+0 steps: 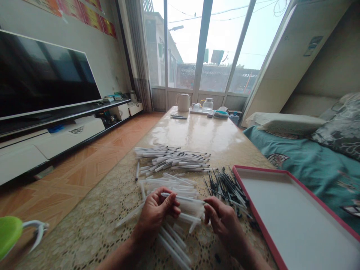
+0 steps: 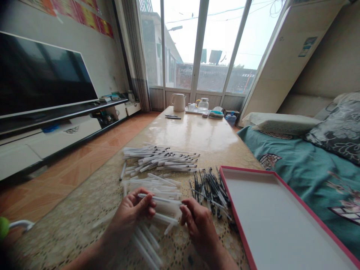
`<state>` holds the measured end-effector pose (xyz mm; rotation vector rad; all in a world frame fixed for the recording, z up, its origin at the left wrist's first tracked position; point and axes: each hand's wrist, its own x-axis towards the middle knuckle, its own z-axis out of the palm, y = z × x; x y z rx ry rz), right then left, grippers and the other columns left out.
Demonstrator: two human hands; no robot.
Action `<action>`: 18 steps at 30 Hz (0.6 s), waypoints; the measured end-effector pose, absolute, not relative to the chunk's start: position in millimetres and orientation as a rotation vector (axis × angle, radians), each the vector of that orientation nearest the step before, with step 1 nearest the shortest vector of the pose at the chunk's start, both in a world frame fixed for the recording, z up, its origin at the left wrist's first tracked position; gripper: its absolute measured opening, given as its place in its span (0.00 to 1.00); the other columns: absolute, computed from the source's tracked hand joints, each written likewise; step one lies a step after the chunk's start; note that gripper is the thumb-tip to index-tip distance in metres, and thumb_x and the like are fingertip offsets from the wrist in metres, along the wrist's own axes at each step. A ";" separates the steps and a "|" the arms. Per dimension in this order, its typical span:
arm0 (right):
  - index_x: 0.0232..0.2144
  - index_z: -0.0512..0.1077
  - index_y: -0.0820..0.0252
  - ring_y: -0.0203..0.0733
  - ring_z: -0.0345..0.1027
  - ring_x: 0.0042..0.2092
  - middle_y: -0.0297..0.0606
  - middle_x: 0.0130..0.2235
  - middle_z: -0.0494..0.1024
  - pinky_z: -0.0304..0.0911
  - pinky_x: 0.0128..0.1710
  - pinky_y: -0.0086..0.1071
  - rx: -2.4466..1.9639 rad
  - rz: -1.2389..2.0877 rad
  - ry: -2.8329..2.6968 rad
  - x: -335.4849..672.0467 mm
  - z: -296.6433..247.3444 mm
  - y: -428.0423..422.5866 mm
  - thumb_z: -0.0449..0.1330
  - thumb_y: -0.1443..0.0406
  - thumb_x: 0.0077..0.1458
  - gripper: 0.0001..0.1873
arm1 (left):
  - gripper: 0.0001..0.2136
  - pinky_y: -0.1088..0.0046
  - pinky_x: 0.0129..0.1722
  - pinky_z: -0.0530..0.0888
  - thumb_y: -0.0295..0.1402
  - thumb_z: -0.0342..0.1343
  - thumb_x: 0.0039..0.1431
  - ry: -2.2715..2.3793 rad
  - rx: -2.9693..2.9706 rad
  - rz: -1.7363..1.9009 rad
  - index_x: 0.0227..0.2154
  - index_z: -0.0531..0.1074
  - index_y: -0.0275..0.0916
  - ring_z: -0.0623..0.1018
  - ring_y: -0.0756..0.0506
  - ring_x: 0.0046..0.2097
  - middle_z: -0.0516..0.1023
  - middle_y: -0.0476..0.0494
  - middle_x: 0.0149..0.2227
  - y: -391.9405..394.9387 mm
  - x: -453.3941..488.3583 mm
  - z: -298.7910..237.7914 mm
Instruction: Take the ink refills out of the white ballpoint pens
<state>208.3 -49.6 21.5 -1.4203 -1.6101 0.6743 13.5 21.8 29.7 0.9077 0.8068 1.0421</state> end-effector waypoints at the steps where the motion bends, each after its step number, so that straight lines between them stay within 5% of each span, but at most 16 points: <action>1: 0.31 0.67 0.60 0.34 0.64 0.22 0.30 0.20 0.70 0.57 0.26 0.25 -1.416 0.662 -1.625 208.3 21.6 -49.5 0.45 0.58 0.62 0.17 | 0.17 0.78 0.16 0.71 0.41 0.67 0.40 0.806 0.906 1.041 0.25 0.68 0.35 0.75 0.50 0.17 0.77 0.49 0.18 22.1 13.6 29.6; 4: 0.27 0.66 0.60 0.33 0.63 0.22 0.31 0.20 0.70 0.56 0.24 0.24 -1.419 0.663 -1.617 207.7 21.2 -48.9 0.44 0.58 0.62 0.18 | 0.17 0.79 0.16 0.71 0.41 0.67 0.40 0.806 0.912 1.040 0.25 0.68 0.35 0.75 0.51 0.17 0.77 0.49 0.18 21.9 14.1 31.1; 10: 0.36 0.65 0.61 0.32 0.60 0.20 0.32 0.22 0.71 0.55 0.18 0.23 -1.383 0.801 -1.477 204.7 22.3 -48.9 0.50 0.55 0.59 0.15 | 0.16 0.79 0.17 0.71 0.40 0.66 0.41 0.818 0.917 1.040 0.25 0.68 0.35 0.75 0.51 0.17 0.78 0.49 0.18 18.9 14.0 35.9; 14: 0.29 0.66 0.61 0.29 0.56 0.16 0.32 0.21 0.71 0.52 0.17 0.23 -1.401 0.844 -1.486 204.4 19.8 -49.2 0.44 0.53 0.61 0.20 | 0.16 0.79 0.17 0.71 0.40 0.66 0.41 0.822 0.915 1.048 0.25 0.68 0.35 0.75 0.51 0.17 0.77 0.49 0.18 19.0 14.0 34.3; 18: 0.32 0.63 0.59 0.30 0.60 0.19 0.32 0.25 0.71 0.55 0.19 0.23 -1.312 0.942 -1.371 203.6 18.0 -47.8 0.49 0.54 0.60 0.15 | 0.15 0.79 0.17 0.71 0.40 0.66 0.42 0.822 0.900 1.060 0.26 0.68 0.36 0.75 0.51 0.18 0.78 0.49 0.19 19.1 13.6 31.8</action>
